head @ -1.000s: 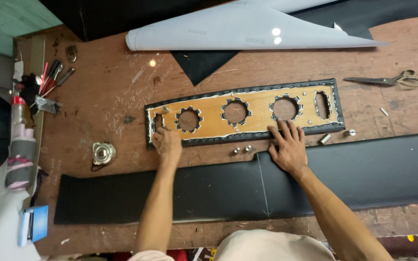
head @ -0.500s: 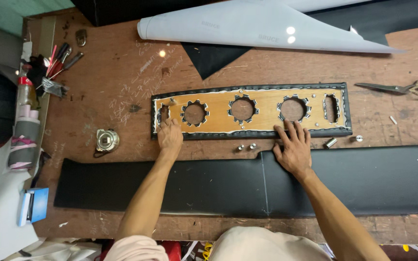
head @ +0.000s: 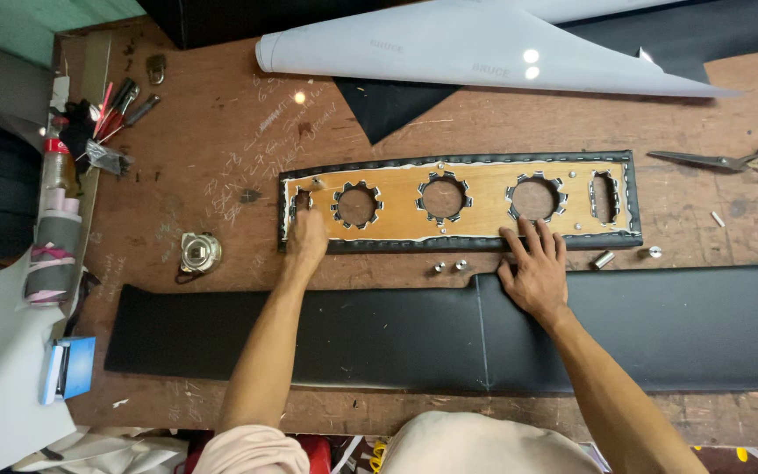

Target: The person aligns a black plastic dashboard panel on a wooden workbench, inserts small white plastic fasteners into pre-drilled holes, and uses a screwdriver to secure them. The person also handles a wooden template with cutouts and places it on the panel.

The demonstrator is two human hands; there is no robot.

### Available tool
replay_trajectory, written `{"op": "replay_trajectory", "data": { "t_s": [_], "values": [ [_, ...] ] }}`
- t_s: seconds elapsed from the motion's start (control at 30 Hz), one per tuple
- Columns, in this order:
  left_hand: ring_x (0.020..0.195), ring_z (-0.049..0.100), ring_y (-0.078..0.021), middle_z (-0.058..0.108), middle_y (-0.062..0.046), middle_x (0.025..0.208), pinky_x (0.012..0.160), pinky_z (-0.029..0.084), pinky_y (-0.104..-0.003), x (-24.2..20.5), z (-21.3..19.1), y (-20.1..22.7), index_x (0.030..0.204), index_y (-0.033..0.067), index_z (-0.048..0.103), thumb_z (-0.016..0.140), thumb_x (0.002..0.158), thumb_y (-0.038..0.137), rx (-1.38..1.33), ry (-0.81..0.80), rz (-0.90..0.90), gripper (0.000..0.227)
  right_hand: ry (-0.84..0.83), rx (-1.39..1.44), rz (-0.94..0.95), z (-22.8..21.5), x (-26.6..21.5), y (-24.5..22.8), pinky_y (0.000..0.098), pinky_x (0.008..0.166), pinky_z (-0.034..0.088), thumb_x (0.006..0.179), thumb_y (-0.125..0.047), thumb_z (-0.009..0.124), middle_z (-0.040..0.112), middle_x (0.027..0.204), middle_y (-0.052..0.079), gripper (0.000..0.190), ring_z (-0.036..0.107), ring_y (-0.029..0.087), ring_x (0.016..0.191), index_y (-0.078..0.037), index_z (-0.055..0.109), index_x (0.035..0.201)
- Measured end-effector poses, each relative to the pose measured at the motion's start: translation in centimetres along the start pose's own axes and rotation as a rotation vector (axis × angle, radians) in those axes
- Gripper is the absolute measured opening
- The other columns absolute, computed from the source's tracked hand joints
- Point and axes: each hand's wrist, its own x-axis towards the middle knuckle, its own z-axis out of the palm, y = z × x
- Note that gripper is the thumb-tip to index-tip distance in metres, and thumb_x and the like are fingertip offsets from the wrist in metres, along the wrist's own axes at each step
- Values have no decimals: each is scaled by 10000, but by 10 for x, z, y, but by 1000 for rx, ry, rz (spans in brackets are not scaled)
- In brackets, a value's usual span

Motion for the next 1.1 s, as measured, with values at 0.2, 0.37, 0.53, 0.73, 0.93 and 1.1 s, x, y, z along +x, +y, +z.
{"op": "replay_trajectory", "data": {
  "t_s": [0.2,0.37,0.53,0.73,0.93,1.1],
  "values": [
    [876,735,-404,729,-249,898,759,582,-492,0,-13,6,1087,-15,692,652,956,162,-113,-75,-171,224,1,-8,-3,1,3,1,576,1196,258,825,-260,653,461,1561,157,604,357,390,1469,-184,570,1418],
    [874,738,-416,719,-298,904,779,606,-466,-4,-26,12,1152,-46,654,726,876,89,-26,-144,-75,315,1,2,13,2,1,0,573,1211,256,836,-249,647,465,1571,139,588,359,379,1480,-189,571,1416],
    [778,707,-433,657,-345,917,645,584,-490,-6,-39,19,1149,-82,647,747,796,22,-115,-32,1,382,8,3,2,1,2,2,573,1204,256,833,-262,651,459,1565,144,602,356,384,1476,-191,568,1425],
    [722,711,-329,716,-250,878,599,583,-459,-11,-45,23,978,-88,693,706,924,107,-211,-154,-197,202,-24,-24,6,3,2,2,580,1198,244,834,-280,660,441,1567,144,607,343,390,1479,-196,563,1427],
    [691,670,-246,736,-161,863,647,546,-445,-5,-51,24,905,4,757,661,1025,256,-220,-146,-429,295,-24,6,14,3,-1,1,573,1216,238,848,-279,651,444,1571,138,608,344,386,1486,-196,550,1441],
    [745,714,-251,745,-152,811,697,575,-426,-28,-50,56,867,26,734,747,865,224,-396,-267,-154,198,-12,0,14,1,1,2,570,1209,244,830,-262,650,451,1570,142,614,351,385,1480,-195,560,1433]
  ]
}}
